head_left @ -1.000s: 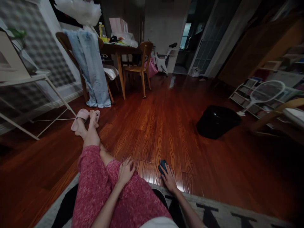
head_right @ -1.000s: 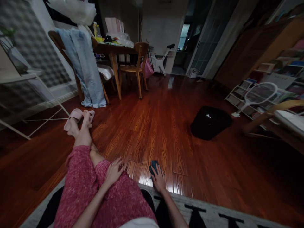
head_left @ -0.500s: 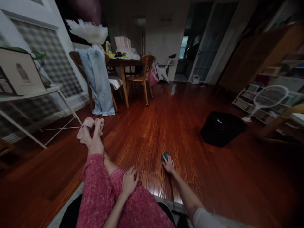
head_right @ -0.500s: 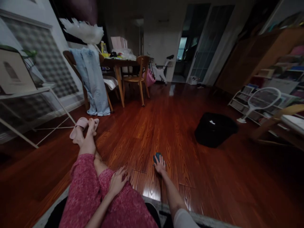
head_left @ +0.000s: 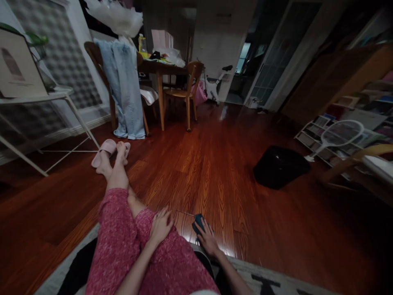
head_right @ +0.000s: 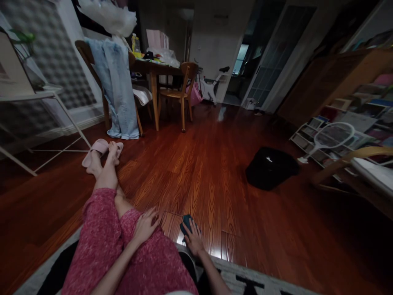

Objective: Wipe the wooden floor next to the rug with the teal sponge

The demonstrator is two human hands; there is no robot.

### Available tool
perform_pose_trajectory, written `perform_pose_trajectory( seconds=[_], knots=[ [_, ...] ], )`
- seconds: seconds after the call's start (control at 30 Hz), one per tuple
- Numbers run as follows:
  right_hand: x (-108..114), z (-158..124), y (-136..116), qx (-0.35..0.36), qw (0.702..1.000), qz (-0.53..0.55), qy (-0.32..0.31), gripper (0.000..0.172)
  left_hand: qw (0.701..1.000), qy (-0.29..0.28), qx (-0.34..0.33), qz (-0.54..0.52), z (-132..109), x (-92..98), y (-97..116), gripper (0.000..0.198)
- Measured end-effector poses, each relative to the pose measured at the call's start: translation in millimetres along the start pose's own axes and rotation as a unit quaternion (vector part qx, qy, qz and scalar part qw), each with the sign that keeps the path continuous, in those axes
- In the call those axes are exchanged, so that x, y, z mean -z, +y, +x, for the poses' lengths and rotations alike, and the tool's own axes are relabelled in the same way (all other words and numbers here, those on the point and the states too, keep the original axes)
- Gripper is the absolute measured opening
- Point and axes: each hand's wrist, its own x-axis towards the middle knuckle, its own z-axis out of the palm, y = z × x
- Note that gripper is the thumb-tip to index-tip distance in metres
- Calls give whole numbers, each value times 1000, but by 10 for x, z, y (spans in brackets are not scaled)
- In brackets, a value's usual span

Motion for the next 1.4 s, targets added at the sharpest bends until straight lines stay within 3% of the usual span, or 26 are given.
perform_pose_trajectory(
  seconds=[0.1,0.27,0.4,0.53,0.73,0.87,1.0,1.2,1.3,1.4],
  knots=[
    [231,337,-5,4,1000,-9,-16,56,1000,-2,-2,4,-2,3,0,44],
    [633,1148,-92,-50,998,-15,-30,57,1000,-11,10,10,15,16,21,44],
    [750,1497,-215,-69,997,-10,-22,60,1000,-11,12,9,37,8,32,44],
    [595,1297,-231,-48,999,-7,-18,57,1000,-9,15,9,50,-7,37,46],
    [56,391,-140,49,998,25,-17,54,1000,-1,6,5,25,2,34,43],
    [-3,57,-169,66,996,48,-36,53,1000,-9,1,14,9,28,29,44],
    [251,281,-243,71,995,50,-53,53,1000,-13,2,18,2,38,29,44],
    [676,1168,-445,-6,997,32,-72,54,999,-28,9,30,27,52,45,46],
    [735,1425,-535,-12,997,41,-60,55,999,-33,14,31,46,47,47,46],
    [672,1374,-549,-8,998,45,-52,54,999,-29,13,28,58,28,33,47]
  ],
)
